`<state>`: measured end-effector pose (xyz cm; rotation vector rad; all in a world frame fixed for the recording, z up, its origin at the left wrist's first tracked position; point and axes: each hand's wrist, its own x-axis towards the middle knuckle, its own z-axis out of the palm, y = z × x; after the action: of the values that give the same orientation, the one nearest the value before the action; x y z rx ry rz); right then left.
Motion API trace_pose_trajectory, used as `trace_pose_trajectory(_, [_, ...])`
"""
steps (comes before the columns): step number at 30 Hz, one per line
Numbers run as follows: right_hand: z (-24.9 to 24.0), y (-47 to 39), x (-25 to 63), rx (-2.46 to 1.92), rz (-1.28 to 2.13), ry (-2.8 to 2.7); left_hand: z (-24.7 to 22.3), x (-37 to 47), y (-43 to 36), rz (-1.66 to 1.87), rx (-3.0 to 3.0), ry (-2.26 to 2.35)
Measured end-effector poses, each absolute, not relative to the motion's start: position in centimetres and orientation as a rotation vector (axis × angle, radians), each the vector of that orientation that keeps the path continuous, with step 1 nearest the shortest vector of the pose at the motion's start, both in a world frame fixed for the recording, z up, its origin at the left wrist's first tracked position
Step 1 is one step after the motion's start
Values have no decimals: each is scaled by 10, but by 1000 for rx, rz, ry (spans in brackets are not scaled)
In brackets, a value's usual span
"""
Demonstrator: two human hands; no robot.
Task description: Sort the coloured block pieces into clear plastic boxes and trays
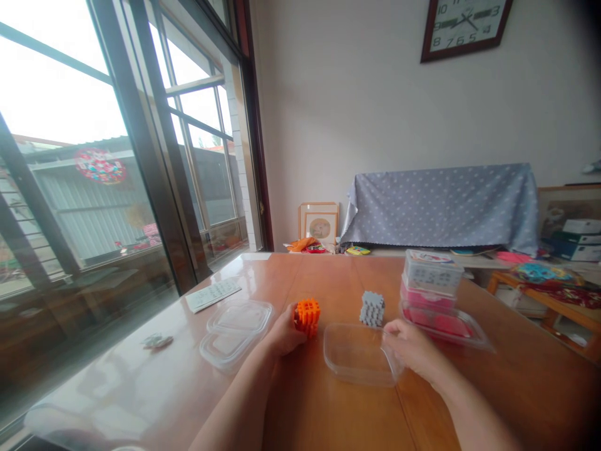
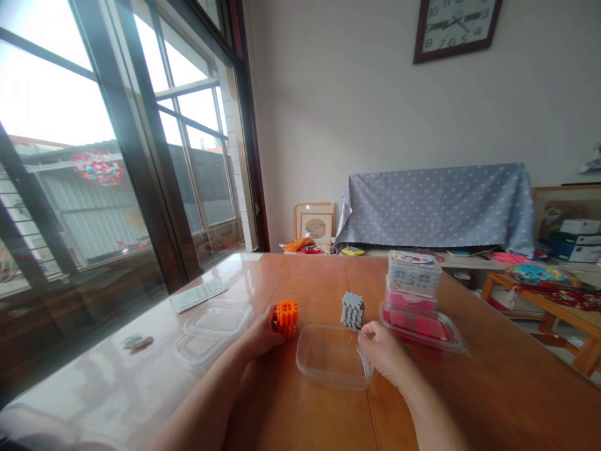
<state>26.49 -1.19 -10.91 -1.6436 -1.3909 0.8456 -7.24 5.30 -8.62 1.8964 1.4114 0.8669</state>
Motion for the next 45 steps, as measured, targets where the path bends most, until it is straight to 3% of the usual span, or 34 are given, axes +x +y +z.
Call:
trace_pose_trajectory(28, [-111, -3, 250, -1605, 625, -1341, -67, -84, 25, 698, 1884, 1286])
trace_pose_trajectory(45, [-107, -5, 242, -1574, 722, -1312, -63, -83, 14, 756, 1848, 1256])
